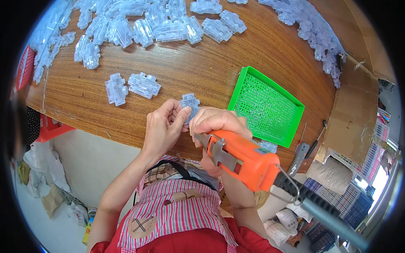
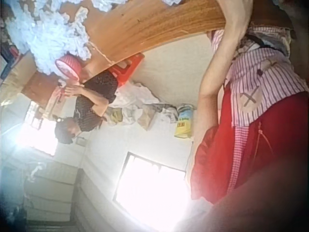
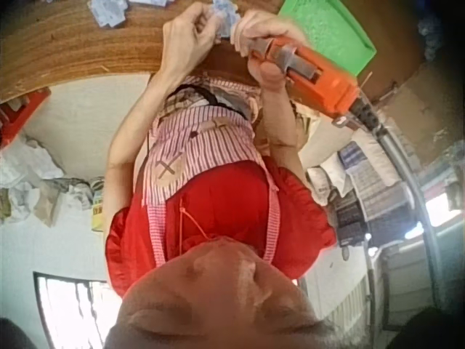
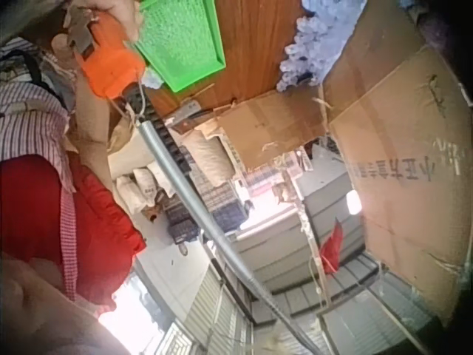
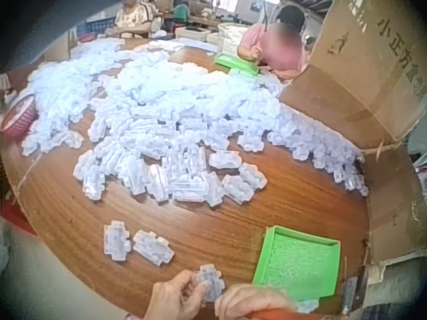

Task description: The person fits clear plastic components together by hand and fastens them using an electric screwdriver with screws from a tray.

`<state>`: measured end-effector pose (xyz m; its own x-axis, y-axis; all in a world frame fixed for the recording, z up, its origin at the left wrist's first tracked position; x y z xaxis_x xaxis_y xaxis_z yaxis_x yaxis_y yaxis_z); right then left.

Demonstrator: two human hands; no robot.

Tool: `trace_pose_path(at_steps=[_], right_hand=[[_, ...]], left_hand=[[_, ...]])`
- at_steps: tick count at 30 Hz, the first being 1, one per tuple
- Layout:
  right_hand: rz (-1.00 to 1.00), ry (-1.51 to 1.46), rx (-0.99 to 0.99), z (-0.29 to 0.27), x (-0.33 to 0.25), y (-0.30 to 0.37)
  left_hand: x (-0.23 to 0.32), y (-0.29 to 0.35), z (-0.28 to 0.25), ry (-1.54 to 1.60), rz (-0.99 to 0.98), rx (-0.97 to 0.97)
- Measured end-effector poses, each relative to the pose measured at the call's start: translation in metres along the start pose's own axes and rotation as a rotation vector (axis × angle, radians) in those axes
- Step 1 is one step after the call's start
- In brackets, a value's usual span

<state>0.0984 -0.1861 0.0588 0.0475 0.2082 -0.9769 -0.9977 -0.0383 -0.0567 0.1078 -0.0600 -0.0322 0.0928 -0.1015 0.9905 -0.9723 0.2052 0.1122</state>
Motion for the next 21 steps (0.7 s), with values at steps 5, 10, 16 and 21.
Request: trace_pose_path(at_steps=[5,10,16,21], right_hand=[[-0.018,0.015,-0.086,0.001,0.001,-0.002],[0.05,-0.043,-0.062,0.001,-0.013,-0.004],[-0.121,-0.119,0.09,-0.044,-0.064,-0.021],[-0.087,-0.045,0.242,-0.066,-0.059,-0.007]], left_hand=[[0.003,0.002,-0.001,-0.054,0.047,0.013],[0.004,-0.001,-0.013,-0.215,0.084,0.037],[0.039,0.001,-0.07,-0.742,0.092,0.061],[0.08,0.022,-0.018,-0.846,0.481,-0.071]])
Point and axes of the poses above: each hand's wrist, its own y-axis away from the middle knuckle, its own z-axis out of the palm, x = y × z, the point moved 7 cm from there along -y, towards the middle knuckle, and after that the axes turned 15 degrees about z, right-handed, at the moved point
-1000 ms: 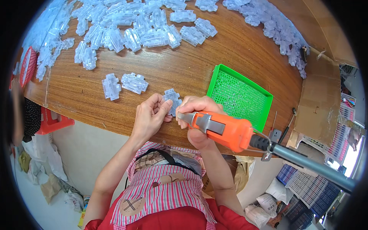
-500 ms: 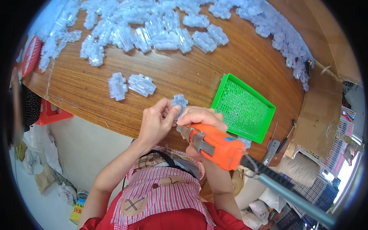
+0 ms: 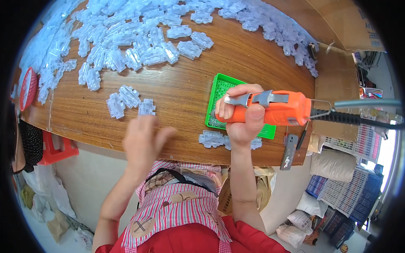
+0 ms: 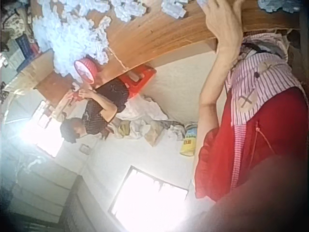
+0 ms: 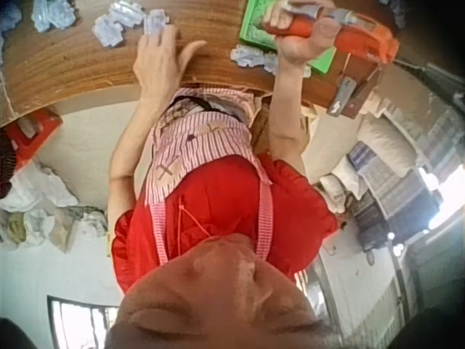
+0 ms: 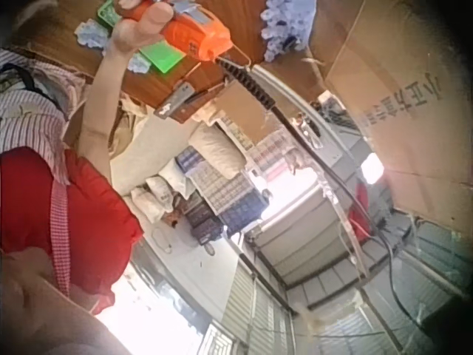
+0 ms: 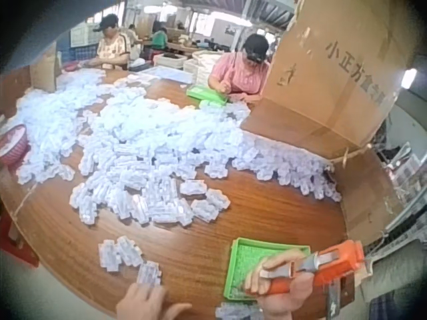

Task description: The person fits clear plastic components together by hand and fastens them using an electric screwdriver with screws from a tray.

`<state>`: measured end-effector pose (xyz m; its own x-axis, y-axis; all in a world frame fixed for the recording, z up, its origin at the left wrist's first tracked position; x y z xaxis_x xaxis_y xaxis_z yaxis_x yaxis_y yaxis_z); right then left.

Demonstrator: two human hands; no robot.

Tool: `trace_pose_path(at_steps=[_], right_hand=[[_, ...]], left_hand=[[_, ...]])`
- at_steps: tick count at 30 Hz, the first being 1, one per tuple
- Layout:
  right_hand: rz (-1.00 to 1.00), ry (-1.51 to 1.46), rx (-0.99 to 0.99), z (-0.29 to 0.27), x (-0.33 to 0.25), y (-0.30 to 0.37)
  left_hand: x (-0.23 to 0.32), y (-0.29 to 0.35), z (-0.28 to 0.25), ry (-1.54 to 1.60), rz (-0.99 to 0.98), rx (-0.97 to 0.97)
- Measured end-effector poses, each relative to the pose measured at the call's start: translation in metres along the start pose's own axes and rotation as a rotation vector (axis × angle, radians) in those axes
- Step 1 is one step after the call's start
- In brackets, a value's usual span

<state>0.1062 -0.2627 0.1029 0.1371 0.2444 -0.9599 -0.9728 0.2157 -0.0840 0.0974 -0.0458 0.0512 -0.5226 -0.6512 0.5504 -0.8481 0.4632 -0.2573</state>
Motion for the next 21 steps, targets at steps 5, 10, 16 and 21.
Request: trace_pose_path(at_steps=[5,10,16,21], right_hand=[[-0.009,0.008,0.049,0.003,0.002,0.006],[0.055,-0.032,0.01,-0.002,0.01,0.014],[0.102,-0.013,-0.096,0.023,0.029,0.028],[0.125,-0.004,-0.171,0.04,0.042,0.025]], left_hand=[[0.059,0.005,0.079,0.318,0.381,-0.156],[0.036,0.01,0.075,0.282,0.192,-0.191],[-0.001,0.021,0.048,0.282,-0.161,-0.196],[-0.019,0.019,0.049,0.392,-0.311,-0.196]])
Point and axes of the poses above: each hand's wrist, its own y-axis away from the middle knuckle, its own z-axis out of the palm, x = y × z, the point moved 7 cm from there along -y, towards the middle knuckle, and after that the axes turned 15 degrees about z, right-handed, at the moved point
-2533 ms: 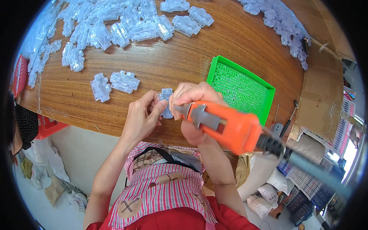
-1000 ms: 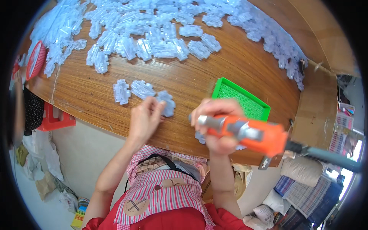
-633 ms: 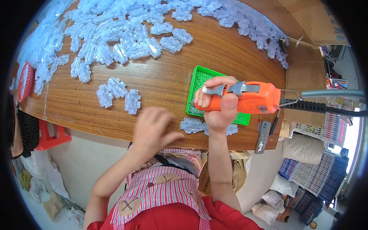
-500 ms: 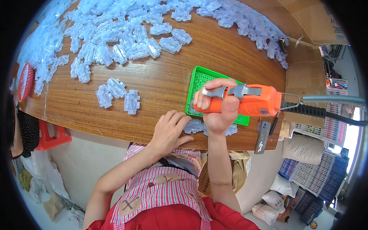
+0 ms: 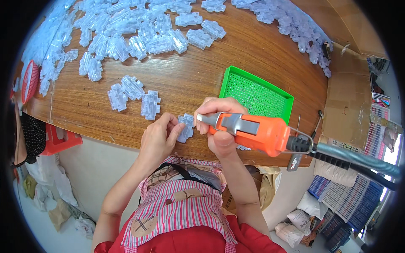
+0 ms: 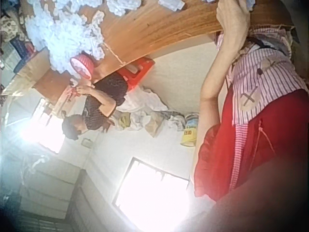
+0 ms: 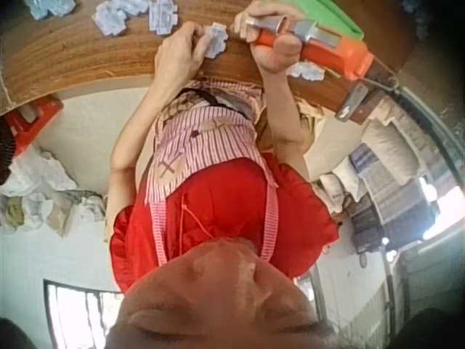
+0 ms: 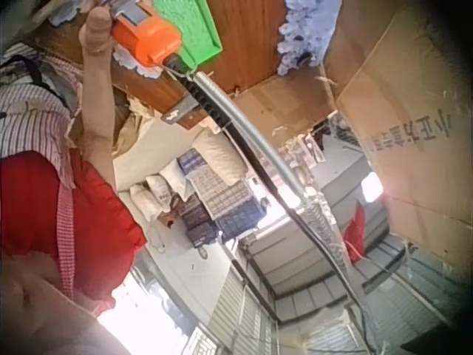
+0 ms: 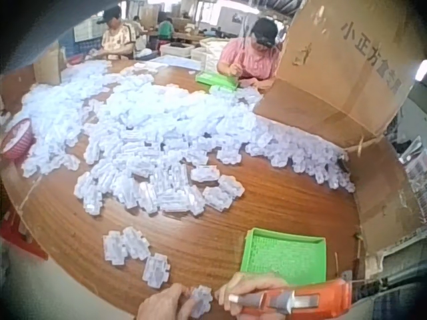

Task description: The person fits clear plastic components together by hand and fastens them using an electric screwdriver with screws from a tray.

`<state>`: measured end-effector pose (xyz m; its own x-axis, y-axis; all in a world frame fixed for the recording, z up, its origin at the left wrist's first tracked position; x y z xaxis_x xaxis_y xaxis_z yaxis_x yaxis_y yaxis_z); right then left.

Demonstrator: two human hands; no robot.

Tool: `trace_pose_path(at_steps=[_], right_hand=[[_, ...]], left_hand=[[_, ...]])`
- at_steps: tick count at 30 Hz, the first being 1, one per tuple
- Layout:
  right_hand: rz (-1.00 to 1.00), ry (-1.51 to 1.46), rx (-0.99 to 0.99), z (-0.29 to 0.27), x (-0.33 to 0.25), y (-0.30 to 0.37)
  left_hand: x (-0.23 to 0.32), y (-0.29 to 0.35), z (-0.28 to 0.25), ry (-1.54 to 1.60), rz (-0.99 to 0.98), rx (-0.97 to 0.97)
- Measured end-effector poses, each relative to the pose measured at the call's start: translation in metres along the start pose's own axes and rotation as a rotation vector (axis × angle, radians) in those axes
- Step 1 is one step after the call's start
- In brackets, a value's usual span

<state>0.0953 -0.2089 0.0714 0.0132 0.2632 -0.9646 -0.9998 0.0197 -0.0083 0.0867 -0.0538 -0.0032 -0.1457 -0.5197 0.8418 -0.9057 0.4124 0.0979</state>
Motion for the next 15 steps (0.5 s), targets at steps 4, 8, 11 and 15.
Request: trace_pose_path(at_steps=[4,8,11,15], right_hand=[[0.012,-0.036,-0.043,0.002,0.012,-0.002],[0.001,-0.036,-0.055,0.003,0.016,-0.005],[0.013,-0.045,-0.083,0.005,0.018,-0.005],[0.046,-0.053,-0.089,0.009,0.02,-0.005]], left_hand=[[-0.007,-0.007,0.006,0.087,0.009,-0.106],[-0.011,-0.009,0.014,0.138,0.103,-0.16],[-0.008,-0.012,0.013,0.208,0.155,-0.127],[-0.008,-0.007,0.016,0.224,0.146,-0.073]])
Point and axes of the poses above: each hand's wrist, its own y-axis away from the middle knuckle, its own z-axis out of the palm, x = y × z, the point moved 7 cm from there along -y, towards the middle knuckle, and after that the axes turned 15 degrees about z, right-handed, at the moved point
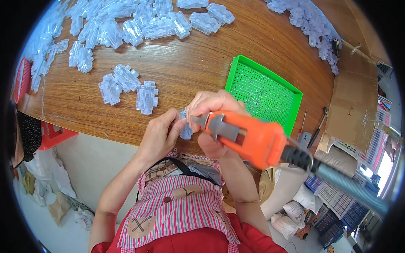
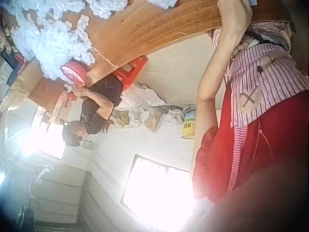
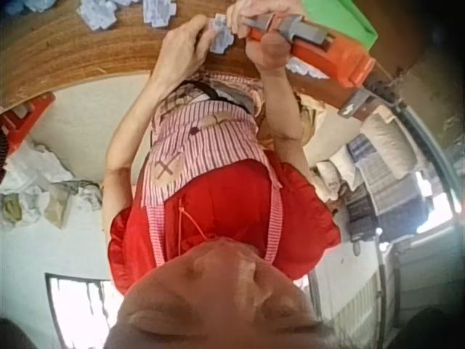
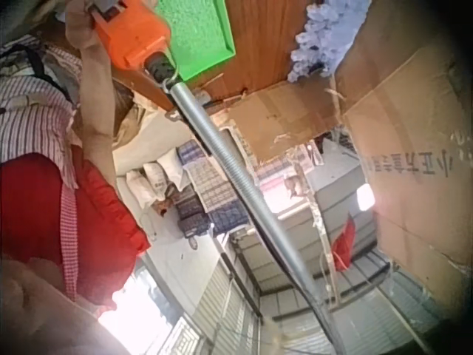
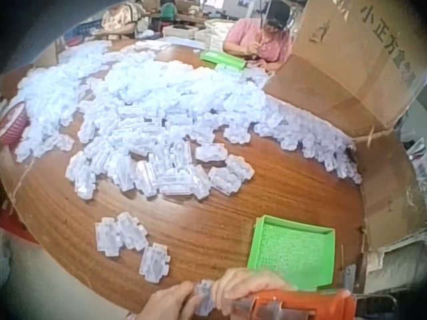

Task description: The person fits clear plastic components together by hand and fastens them using an electric screwdriver with screws from a tray.

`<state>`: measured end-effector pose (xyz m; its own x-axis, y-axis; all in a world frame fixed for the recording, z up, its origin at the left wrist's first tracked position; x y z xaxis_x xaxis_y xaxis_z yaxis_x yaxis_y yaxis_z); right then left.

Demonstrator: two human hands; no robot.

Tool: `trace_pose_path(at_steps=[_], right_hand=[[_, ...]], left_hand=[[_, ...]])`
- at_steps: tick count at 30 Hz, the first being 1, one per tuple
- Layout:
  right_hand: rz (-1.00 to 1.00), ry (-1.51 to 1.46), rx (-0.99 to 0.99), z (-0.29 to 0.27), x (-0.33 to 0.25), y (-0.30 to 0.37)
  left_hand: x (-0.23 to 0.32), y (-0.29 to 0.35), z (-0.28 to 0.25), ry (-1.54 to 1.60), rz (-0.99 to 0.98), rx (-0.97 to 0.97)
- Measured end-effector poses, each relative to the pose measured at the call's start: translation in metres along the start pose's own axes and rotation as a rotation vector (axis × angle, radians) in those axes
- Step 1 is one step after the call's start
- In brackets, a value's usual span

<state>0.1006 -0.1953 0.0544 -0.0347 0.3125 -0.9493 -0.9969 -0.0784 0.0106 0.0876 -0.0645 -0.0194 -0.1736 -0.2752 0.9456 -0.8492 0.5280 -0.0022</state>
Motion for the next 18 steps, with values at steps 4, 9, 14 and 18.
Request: trace_pose_path(at_steps=[4,9,14,18], right_hand=[[-0.002,0.071,-0.018,0.002,0.003,-0.001],[0.082,0.27,-0.022,0.005,0.001,-0.002],[-0.159,-0.003,-0.033,0.0,-0.04,0.006],[-0.065,-0.006,0.001,-0.007,-0.023,0.013]], left_hand=[[0.002,0.001,0.001,0.026,0.018,0.048],[-0.001,0.004,0.002,0.087,0.012,0.09],[-0.005,0.008,0.009,0.075,-0.05,0.155],[-0.012,0.008,0.013,0.06,-0.038,0.203]])
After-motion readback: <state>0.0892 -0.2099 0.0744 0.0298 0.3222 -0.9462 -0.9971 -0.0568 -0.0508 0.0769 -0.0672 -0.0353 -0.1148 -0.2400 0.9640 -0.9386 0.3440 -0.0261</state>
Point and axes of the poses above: each hand's wrist, its own y-axis away from the middle knuckle, its own z-axis out of the palm, x = y × z, the point moved 7 cm from there along -y, towards the middle knuckle, and after that the axes turned 15 degrees about z, right-handed, at the moved point
